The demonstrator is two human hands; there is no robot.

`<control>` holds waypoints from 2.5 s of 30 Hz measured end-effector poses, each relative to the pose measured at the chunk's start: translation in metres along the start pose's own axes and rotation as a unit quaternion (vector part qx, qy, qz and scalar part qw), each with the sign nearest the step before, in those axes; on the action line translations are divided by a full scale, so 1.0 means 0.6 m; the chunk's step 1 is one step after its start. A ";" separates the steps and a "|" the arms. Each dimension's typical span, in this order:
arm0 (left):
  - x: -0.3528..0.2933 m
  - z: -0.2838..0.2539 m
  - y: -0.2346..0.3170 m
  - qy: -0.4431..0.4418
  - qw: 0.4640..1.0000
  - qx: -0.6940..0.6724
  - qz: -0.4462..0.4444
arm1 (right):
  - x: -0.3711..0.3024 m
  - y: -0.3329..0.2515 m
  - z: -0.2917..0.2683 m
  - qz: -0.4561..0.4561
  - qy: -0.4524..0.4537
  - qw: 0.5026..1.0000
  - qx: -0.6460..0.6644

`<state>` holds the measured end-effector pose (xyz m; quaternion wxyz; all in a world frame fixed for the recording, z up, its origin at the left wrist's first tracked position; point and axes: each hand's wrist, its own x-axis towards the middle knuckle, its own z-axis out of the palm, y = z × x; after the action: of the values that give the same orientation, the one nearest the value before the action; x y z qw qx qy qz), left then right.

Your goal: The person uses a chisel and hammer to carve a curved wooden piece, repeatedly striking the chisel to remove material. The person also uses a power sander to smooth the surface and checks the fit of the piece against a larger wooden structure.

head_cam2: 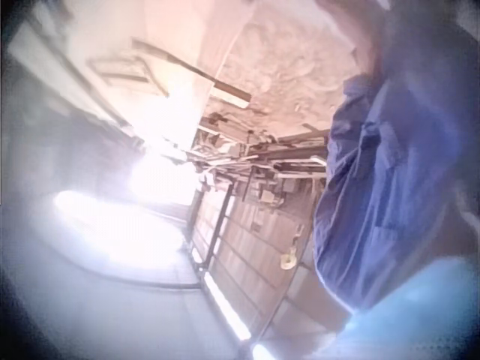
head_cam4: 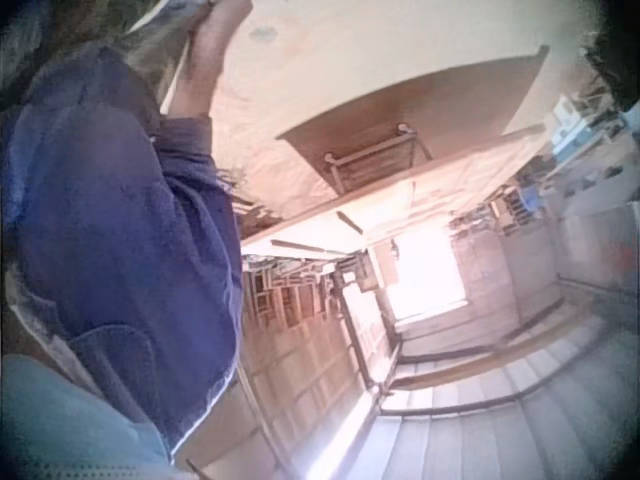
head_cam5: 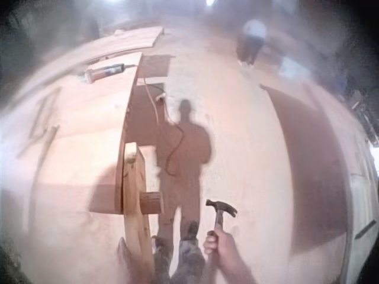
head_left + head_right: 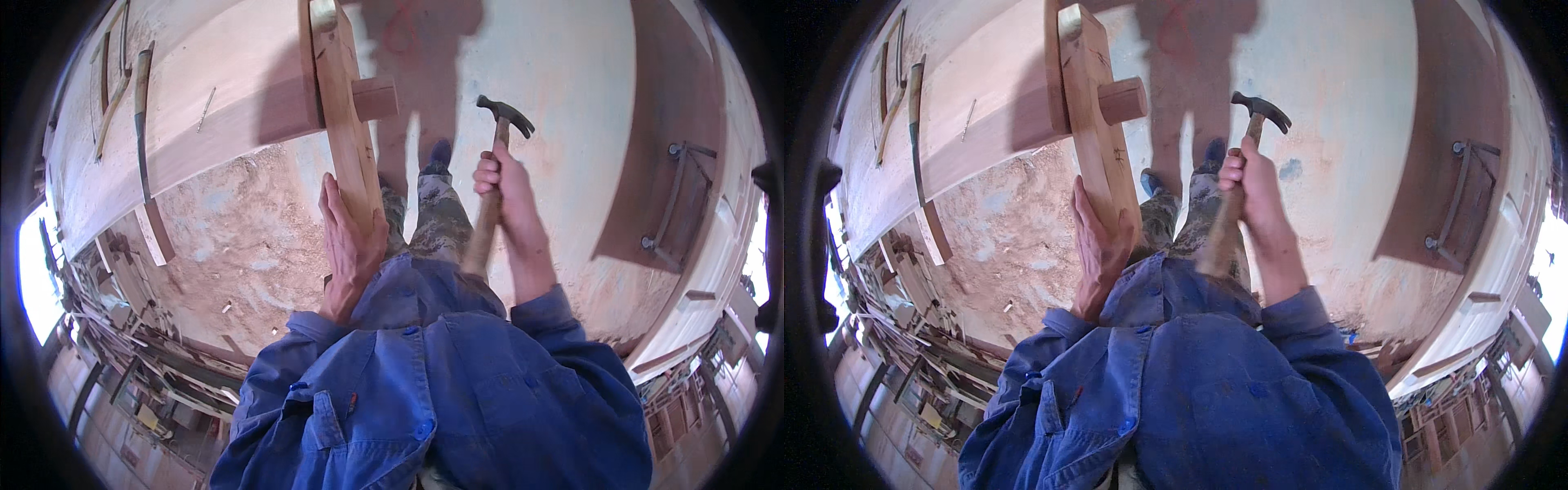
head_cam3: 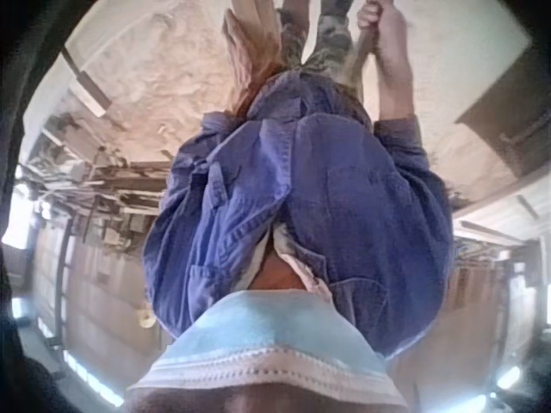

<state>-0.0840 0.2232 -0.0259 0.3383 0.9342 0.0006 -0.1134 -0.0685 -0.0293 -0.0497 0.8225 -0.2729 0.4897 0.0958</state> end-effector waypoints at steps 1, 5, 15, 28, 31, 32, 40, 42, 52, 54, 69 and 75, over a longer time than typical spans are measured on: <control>0.000 0.000 0.001 0.004 1.000 0.005 0.013 | 0.000 0.040 0.012 -0.038 0.041 0.998 -0.030; 0.002 0.009 -0.012 0.019 0.999 0.013 0.039 | -0.062 0.122 0.089 0.047 -0.115 0.966 -0.225; -0.004 -0.006 -0.009 0.010 0.999 -0.014 0.045 | -0.038 0.108 0.037 -0.116 0.061 0.990 -0.049; -0.009 -0.007 -0.036 0.043 0.994 -0.093 0.024 | -0.079 0.100 0.004 -0.054 0.034 0.997 -0.045; -0.014 -0.003 -0.037 0.053 0.994 -0.092 0.028 | -0.083 0.176 0.061 -0.003 -0.028 0.989 -0.144; -0.014 -0.003 -0.041 0.059 0.994 -0.090 0.029 | -0.118 0.189 0.103 0.086 -0.071 0.965 -0.237; -0.012 -0.003 -0.043 0.086 0.992 -0.079 0.045 | -0.098 0.101 0.032 0.081 -0.081 0.993 0.009; -0.014 -0.002 -0.040 0.081 0.993 -0.078 0.048 | -0.090 0.162 0.057 -0.042 -0.010 0.994 -0.099; -0.003 -0.013 -0.041 0.078 0.992 -0.092 0.048 | -0.108 0.149 0.065 -0.019 -0.017 0.998 -0.053; -0.005 -0.008 -0.044 0.077 0.992 -0.089 0.047 | -0.146 0.184 0.099 0.022 -0.065 0.948 -0.310; -0.005 -0.019 -0.035 0.047 0.995 -0.077 0.037 | -0.040 0.043 0.186 -0.114 -0.051 0.983 -0.135; 0.005 -0.024 -0.033 0.060 0.995 -0.065 0.055 | -0.020 0.013 0.196 0.024 -0.191 0.955 -0.225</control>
<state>-0.0797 0.2476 -0.0284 0.4031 0.9141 -0.0229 -0.0383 0.0108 0.0423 0.0011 0.8153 -0.4158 0.2958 0.2737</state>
